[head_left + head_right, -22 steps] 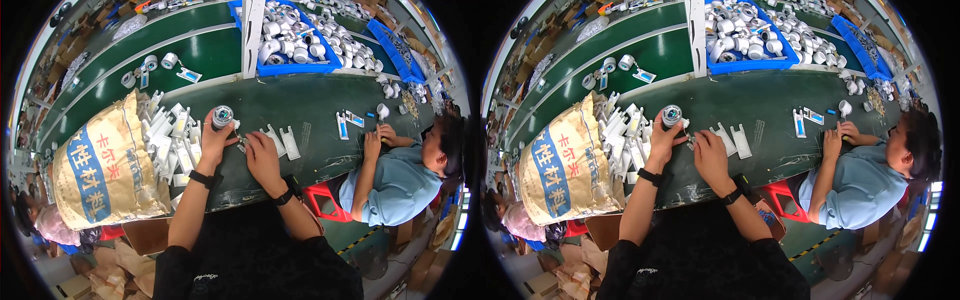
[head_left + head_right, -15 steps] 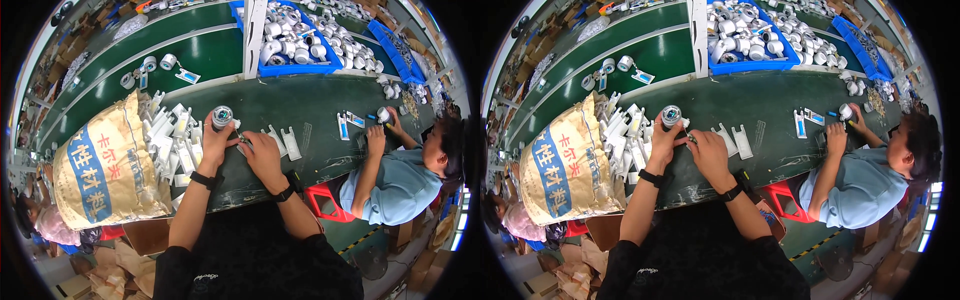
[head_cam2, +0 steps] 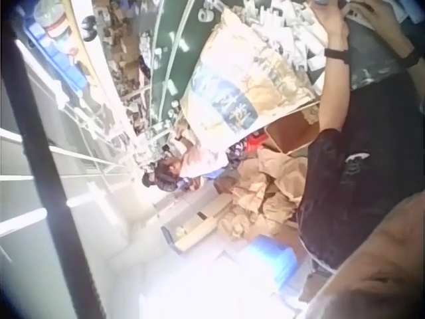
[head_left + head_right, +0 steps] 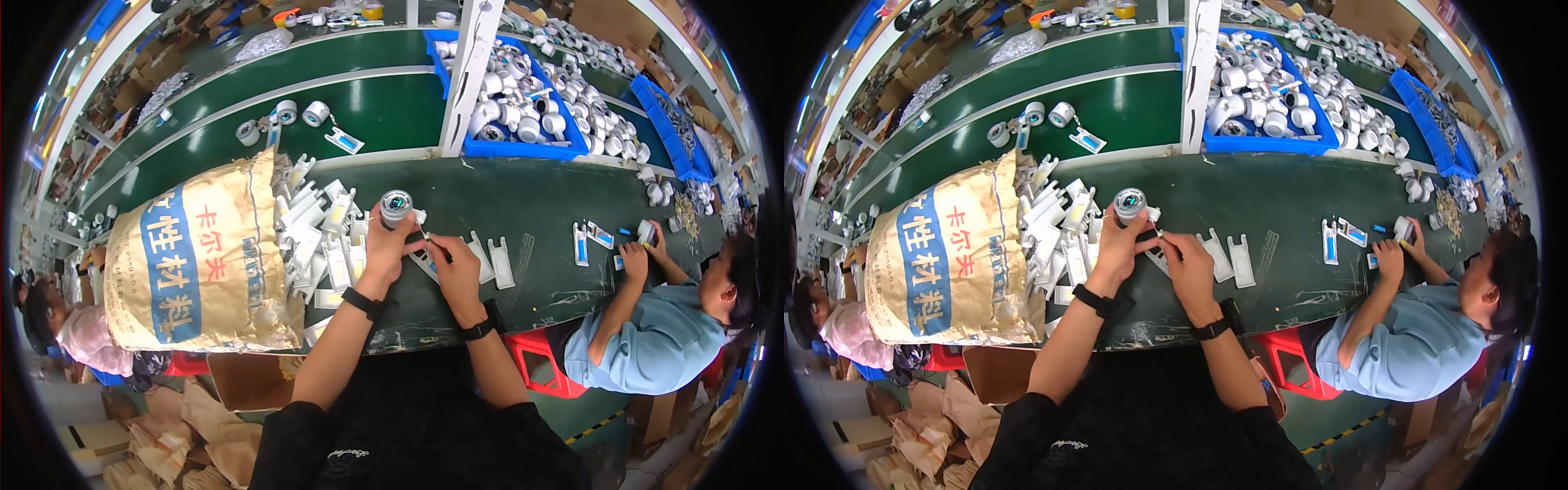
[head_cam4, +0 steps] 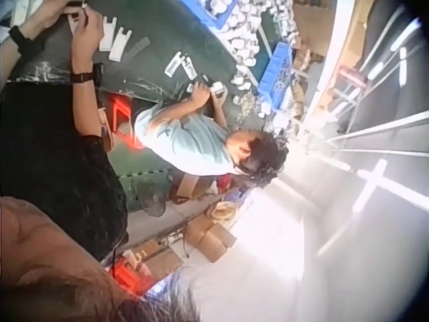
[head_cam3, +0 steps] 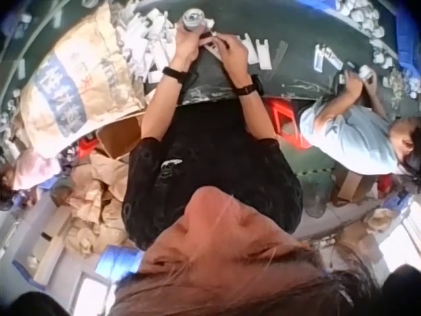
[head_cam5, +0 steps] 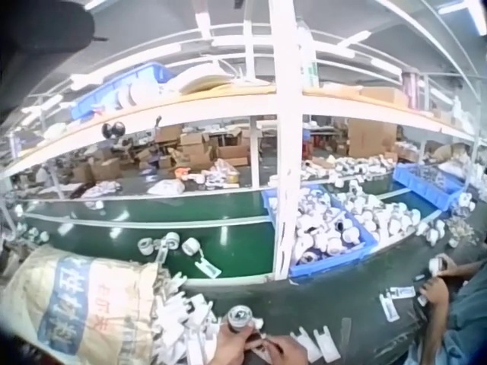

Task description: The person assembles electronic components by hand, inserting batteries into plastic housings and peeling adhesive backing from light panels to press them into place. They then connect the wiring, snap the housing pieces together, and place the completed units into a cardboard box.

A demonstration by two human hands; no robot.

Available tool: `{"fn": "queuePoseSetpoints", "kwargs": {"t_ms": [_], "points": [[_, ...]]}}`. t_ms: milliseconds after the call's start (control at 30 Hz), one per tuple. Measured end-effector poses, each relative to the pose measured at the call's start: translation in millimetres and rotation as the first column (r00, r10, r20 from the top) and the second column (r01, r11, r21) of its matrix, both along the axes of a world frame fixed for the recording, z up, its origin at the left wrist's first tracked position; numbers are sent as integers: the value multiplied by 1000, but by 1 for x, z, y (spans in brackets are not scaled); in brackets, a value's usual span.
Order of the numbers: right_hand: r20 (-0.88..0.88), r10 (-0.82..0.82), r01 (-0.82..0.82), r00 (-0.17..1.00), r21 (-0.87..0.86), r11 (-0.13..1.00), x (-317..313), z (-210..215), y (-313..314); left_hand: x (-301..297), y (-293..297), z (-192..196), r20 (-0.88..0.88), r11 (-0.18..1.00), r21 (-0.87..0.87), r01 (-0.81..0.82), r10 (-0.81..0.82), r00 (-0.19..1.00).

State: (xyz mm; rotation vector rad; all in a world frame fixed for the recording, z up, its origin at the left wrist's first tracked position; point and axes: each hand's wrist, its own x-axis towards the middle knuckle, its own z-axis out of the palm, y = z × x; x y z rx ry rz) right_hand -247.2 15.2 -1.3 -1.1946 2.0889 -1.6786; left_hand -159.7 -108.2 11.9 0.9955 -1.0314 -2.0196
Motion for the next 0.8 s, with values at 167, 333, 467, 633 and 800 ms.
{"fn": "queuePoseSetpoints", "kwargs": {"t_ms": [167,333,467,633,800], "points": [[-231,42,-65,972,-94,993,-7,-1,-4,0,-2,16,-15,997,-83,11,-12,1000],[-318,52,-88,947,-101,991,-15,16,-15,-6,-12,32,-35,991,-130,15,-20,999],[-422,48,-117,905,-138,984,-27,52,-37,-14,-38,71,-36,973,-222,55,-65,997],[-429,-8,-85,903,-199,976,-45,81,-70,-35,-71,109,-31,932,-346,109,-128,991],[-427,-44,-74,903,-256,964,-55,86,-108,-45,-110,120,-35,927,-354,126,-148,988]]}}
